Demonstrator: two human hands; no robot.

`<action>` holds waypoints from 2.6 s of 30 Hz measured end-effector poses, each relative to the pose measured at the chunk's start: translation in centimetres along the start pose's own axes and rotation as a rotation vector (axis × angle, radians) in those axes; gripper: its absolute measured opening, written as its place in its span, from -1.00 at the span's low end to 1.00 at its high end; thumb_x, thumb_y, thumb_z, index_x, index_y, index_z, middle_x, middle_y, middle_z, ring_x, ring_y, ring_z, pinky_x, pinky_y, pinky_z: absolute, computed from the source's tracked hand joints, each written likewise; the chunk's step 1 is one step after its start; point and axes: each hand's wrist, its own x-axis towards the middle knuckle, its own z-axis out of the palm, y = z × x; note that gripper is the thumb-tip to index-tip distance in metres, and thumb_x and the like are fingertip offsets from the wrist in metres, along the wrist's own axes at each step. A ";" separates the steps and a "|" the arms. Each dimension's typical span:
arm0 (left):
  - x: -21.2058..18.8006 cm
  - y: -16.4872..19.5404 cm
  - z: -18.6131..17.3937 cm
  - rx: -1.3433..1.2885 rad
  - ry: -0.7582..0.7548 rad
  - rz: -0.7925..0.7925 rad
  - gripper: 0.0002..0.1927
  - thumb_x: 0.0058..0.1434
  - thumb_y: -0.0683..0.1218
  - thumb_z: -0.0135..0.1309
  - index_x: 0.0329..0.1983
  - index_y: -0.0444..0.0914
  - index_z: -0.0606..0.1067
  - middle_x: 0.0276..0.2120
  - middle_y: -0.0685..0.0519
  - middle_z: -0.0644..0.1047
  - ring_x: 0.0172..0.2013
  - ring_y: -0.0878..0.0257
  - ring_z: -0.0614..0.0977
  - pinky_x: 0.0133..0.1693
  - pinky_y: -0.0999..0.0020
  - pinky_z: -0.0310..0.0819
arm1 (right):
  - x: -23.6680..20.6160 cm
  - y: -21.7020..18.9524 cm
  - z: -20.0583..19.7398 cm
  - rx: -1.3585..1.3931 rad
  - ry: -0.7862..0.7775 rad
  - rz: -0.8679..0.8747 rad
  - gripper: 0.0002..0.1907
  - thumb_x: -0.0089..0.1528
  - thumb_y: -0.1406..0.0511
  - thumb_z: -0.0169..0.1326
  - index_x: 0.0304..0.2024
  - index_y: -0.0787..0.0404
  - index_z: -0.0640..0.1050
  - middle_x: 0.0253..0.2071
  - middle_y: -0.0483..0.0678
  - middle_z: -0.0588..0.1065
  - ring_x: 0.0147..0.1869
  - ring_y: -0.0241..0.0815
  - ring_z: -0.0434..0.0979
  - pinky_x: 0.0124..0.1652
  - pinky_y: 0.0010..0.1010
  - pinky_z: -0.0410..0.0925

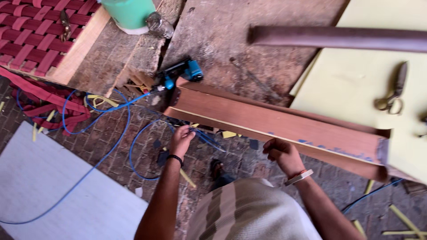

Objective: The person cuts a strip of brown leather/vinyl upholstery material with scissors, folds it over the edge of a long wooden frame rail, and secures it using a pneumatic nail gun, pressing the material flat along the rail.

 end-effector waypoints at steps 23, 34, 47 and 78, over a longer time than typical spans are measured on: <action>18.0 -3.8 -1.2 0.097 -0.018 -0.194 -0.61 0.04 -0.25 0.25 -0.02 -0.28 0.55 -0.19 0.04 0.63 -0.20 0.16 0.60 -0.15 0.18 0.50 | 12.6 -4.9 -1.0 -1.500 0.086 -0.159 -0.01 0.02 0.14 0.24 0.45 0.03 0.11 0.36 0.15 0.20 0.48 0.21 0.09 0.45 0.12 -0.20; 18.7 -0.9 6.7 0.118 -0.172 -0.105 -0.76 -0.04 -0.23 0.35 -0.27 -0.35 0.63 -0.38 0.03 0.67 -0.37 0.22 0.65 -0.28 0.25 0.53 | 26.1 -11.9 -8.2 -1.449 0.286 -0.168 -0.04 0.10 0.13 0.25 0.48 0.12 0.14 0.44 0.15 0.16 0.56 0.12 0.03 0.49 0.05 -0.15; 18.3 -0.8 3.1 -0.346 -0.757 -0.123 -0.51 0.34 -0.17 0.13 0.36 -0.19 0.49 -0.21 -0.09 0.65 -0.29 0.33 0.66 -0.29 0.35 0.56 | 25.7 -9.5 17.6 -1.067 -0.051 -0.693 -0.71 0.22 0.22 0.19 0.01 0.03 0.61 0.04 -0.10 0.61 0.20 -0.09 0.56 0.25 -0.06 0.30; 19.2 -1.7 3.6 0.230 -0.681 0.962 -0.75 0.19 -0.24 0.19 -0.10 -0.09 0.64 0.19 0.16 0.57 -0.20 0.22 0.75 -0.27 0.39 0.66 | 22.2 -2.2 25.3 0.491 0.441 0.421 -0.52 0.41 -0.04 -0.06 -0.17 0.23 0.57 -0.28 -0.05 0.58 -0.25 -0.23 0.53 -0.17 -0.43 0.40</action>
